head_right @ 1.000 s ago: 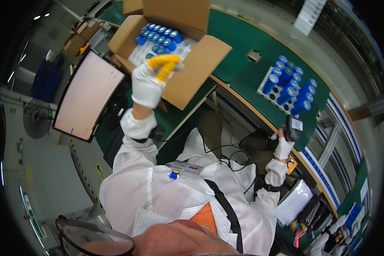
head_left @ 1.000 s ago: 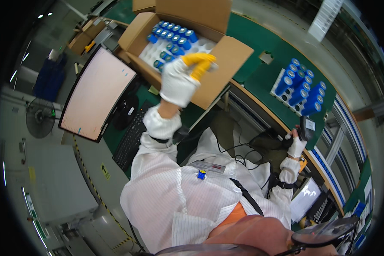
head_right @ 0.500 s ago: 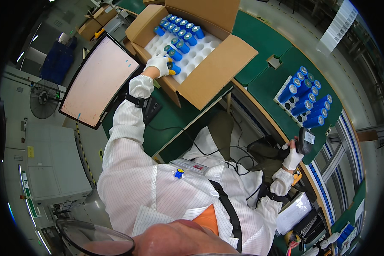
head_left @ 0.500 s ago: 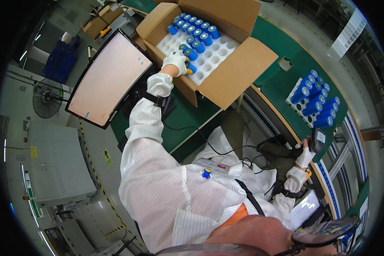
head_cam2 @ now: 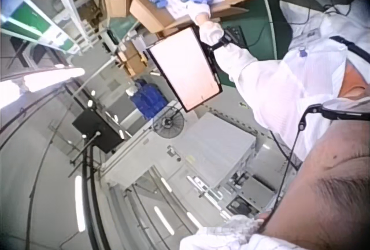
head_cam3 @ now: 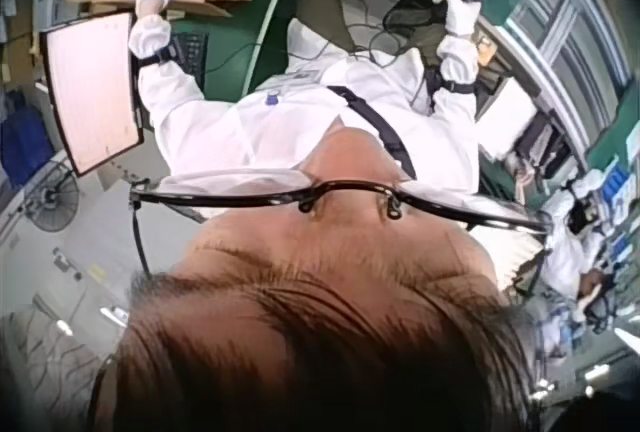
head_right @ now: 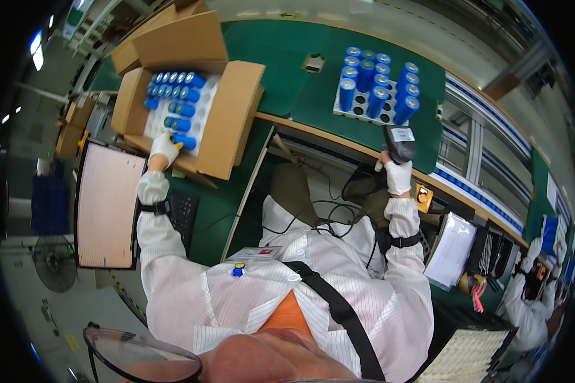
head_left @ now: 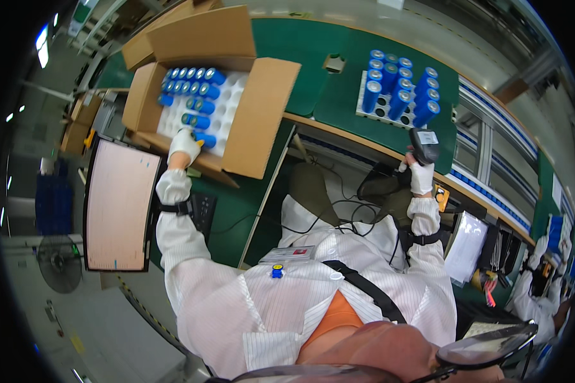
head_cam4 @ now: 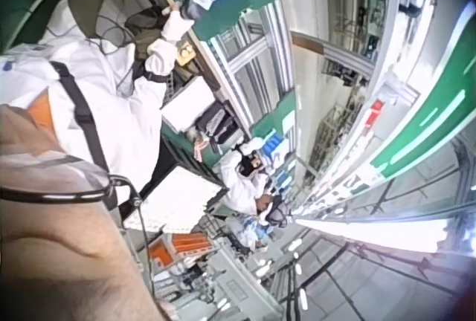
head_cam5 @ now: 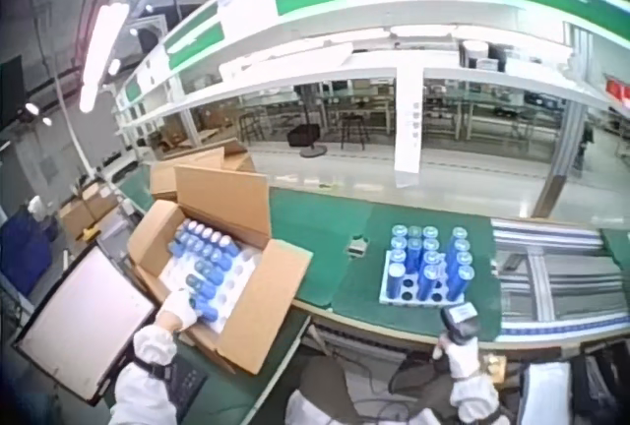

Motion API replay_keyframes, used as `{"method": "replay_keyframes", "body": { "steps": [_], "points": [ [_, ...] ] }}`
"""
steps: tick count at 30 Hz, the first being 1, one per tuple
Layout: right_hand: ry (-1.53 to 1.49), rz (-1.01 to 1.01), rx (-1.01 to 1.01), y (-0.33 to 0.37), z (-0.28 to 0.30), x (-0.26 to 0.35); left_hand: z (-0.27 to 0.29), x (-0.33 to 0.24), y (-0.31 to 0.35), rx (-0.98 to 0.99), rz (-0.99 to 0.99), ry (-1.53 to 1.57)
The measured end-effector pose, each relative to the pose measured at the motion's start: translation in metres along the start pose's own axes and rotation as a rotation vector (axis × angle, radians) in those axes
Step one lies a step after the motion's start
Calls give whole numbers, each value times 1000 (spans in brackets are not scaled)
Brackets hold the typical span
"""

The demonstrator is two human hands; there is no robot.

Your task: Scanning individual battery cells with a barcode scanner and organizing them into a rack and box.

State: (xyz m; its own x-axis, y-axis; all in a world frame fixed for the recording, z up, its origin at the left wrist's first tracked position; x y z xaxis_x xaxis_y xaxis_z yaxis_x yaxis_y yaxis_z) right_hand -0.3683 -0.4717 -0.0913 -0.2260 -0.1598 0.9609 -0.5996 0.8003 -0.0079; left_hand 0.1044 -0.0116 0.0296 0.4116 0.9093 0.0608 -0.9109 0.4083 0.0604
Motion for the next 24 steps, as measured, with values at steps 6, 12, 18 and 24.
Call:
{"method": "replay_keyframes", "body": {
  "steps": [6, 12, 18, 24],
  "points": [
    [0, 31, 31, -3, -6, 5, 10, 29, 3, -187, 32, 249],
    [133, 76, -26, -8, 17, -6, 15, 57, 0, -332, 178, 397],
    [78, 49, 9, -2, -1, 9, -54, 57, -30, -143, 377, 2281],
    [28, 40, 31, -3, -8, 4, -77, 21, -64, 203, 259, 2682]
  ]
}}
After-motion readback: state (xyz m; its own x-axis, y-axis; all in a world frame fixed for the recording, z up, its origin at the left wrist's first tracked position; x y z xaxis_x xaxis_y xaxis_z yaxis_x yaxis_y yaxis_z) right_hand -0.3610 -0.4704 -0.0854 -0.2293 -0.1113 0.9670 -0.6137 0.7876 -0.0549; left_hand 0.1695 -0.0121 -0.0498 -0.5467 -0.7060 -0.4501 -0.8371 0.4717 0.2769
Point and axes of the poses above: each hand's wrist, its own y-axis away from the middle knuckle, its own z-axis out of the back of the hand, x = y × z, the point moved 10 cm from there along -y, towards the middle knuckle, and after that the axes turned 6 degrees about -y, right-handed, at the moved point
